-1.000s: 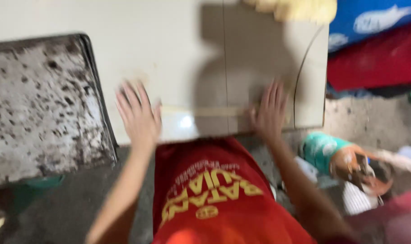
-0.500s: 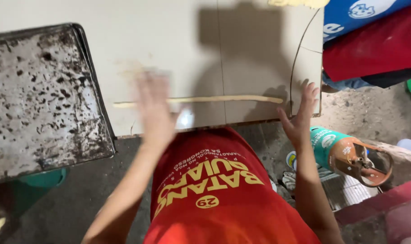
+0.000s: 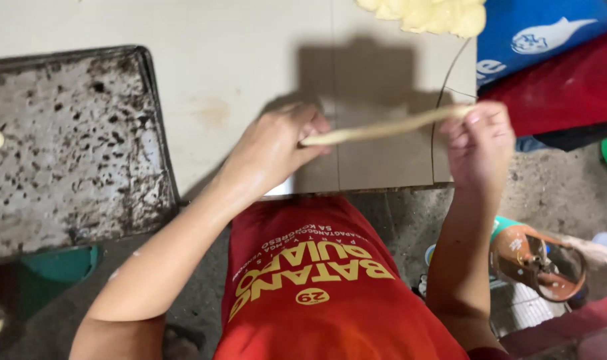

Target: Shaping small portions of dough into twists and arranging them on a baking tray

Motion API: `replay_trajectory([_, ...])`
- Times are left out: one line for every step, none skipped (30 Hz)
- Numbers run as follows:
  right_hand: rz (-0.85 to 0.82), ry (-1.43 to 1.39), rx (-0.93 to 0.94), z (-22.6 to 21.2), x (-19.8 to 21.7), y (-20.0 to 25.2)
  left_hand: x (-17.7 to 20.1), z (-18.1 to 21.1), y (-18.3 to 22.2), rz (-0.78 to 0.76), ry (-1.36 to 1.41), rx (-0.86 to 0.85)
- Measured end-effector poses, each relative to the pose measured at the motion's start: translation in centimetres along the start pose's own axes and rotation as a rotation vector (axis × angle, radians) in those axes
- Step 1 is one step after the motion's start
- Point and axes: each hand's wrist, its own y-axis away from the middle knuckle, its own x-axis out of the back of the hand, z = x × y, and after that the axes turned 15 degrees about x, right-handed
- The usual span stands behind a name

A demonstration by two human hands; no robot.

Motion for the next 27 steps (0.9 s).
replay_trajectory([-0.014,-0.004,-0.005,-0.6,-1.4,-0.5,0.0,-0.1,0.3,0.011,0.003,0.011])
replay_trajectory([-0.024,-0.071,-0.005,-1.3,-2.8,-0.9,0.0,-0.2,0.6,0.097,0.041,-0.002])
replay_trajectory([-0.033,-0.137,-0.006,-1.9,-4.2,-1.5,0.0,-0.3,0.8,0.182,0.079,-0.014])
replay_trajectory([-0.046,-0.139,-0.014,-0.6,-4.8,-1.6,-0.6,-0.8,1.2,0.193,0.081,-0.002])
replay_trajectory([-0.078,-0.107,-0.002,0.7,-5.4,-1.6,-1.2,-1.3,1.6,0.205,0.158,0.063])
replay_trajectory([-0.11,-0.074,0.011,2.0,-5.9,-1.7,-1.9,-1.8,1.8,0.218,0.236,0.128])
replay_trajectory([-0.117,-0.074,0.005,3.1,-7.1,-1.4,-3.2,-3.3,2.1,0.222,0.239,0.135])
replay_trajectory([-0.192,0.115,0.005,4.3,-8.3,-1.0,-4.5,-4.9,2.3,0.246,0.327,0.292])
replay_trajectory([-0.264,0.306,0.004,5.4,-9.4,-0.4,-6.0,-6.5,2.7,0.264,0.415,0.449])
replay_trajectory([-0.269,0.309,-0.002,6.7,-10.2,0.1,-6.7,-7.9,3.2,0.264,0.42,0.455])
replay_trajectory([-0.248,0.274,-0.035,8.0,-11.0,0.5,-7.4,-9.3,3.6,0.375,0.391,0.513])
replay_trajectory([-0.227,0.24,-0.068,9.2,-11.9,0.8,-8.1,-10.6,4.1,0.486,0.36,0.57])
replay_trajectory([-0.237,0.239,-0.073,10.6,-11.8,0.8,-8.2,-11.4,4.3,0.492,0.363,0.579])
replay_trajectory([-0.261,0.298,-0.085,12.0,-11.7,0.7,-8.3,-12.2,4.5,0.579,0.316,0.604])
replay_trajectory([-0.285,0.357,-0.098,13.4,-11.7,0.7,-8.3,-13.0,4.8,0.665,0.266,0.629])
replay_trajectory([-0.296,0.356,-0.102,13.2,-12.6,1.0,-8.8,-14.0,4.5,0.671,0.267,0.639])
replay_trajectory([-0.365,0.512,-0.05,12.9,-13.4,1.2,-9.5,-14.8,4.3,0.733,0.197,0.603])
replay_trajectory([-0.435,0.667,0.005,12.6,-14.2,1.4,-10.2,-15.6,4.0,0.794,0.126,0.566])
replay_trajectory([-0.445,0.666,0.002,12.7,-14.1,1.8,-10.4,-15.9,3.7,0.798,0.128,0.576])
replay_trajectory([-0.589,0.91,0.329,12.7,-13.9,2.1,-10.6,-16.1,3.4,0.84,0.069,0.561])
replay_trajectory([-0.727,1.134,0.673,12.9,-13.9,2.4,-10.8,-16.5,3.2,0.883,0.009,0.549])
replay_trajectory([-0.741,1.127,0.674,12.8,-14.1,3.5,-11.0,-16.7,2.9,0.888,0.01,0.561])
replay_trajectory([-0.824,1.111,0.718,12.7,-14.5,4.7,-11.1,-17.0,2.7,0.891,-0.004,0.557])
replay_trajectory([-0.906,1.092,0.762,12.6,-14.8,5.8,-11.2,-17.2,2.5,0.894,-0.019,0.554])
replay_trajectory([-0.917,1.081,0.759,12.5,-16.4,7.6,-11.1,-17.3,2.3,0.898,-0.023,0.568])
replay_trajectory([-1.061,1.078,0.663,12.2,-17.9,9.3,-11.0,-17.3,2.1,0.893,-0.058,0.559])
replay_trajectory([-1.2,1.072,0.573,12.0,-19.6,10.6,-10.8,-17.4,1.5,0.894,-0.092,0.544])
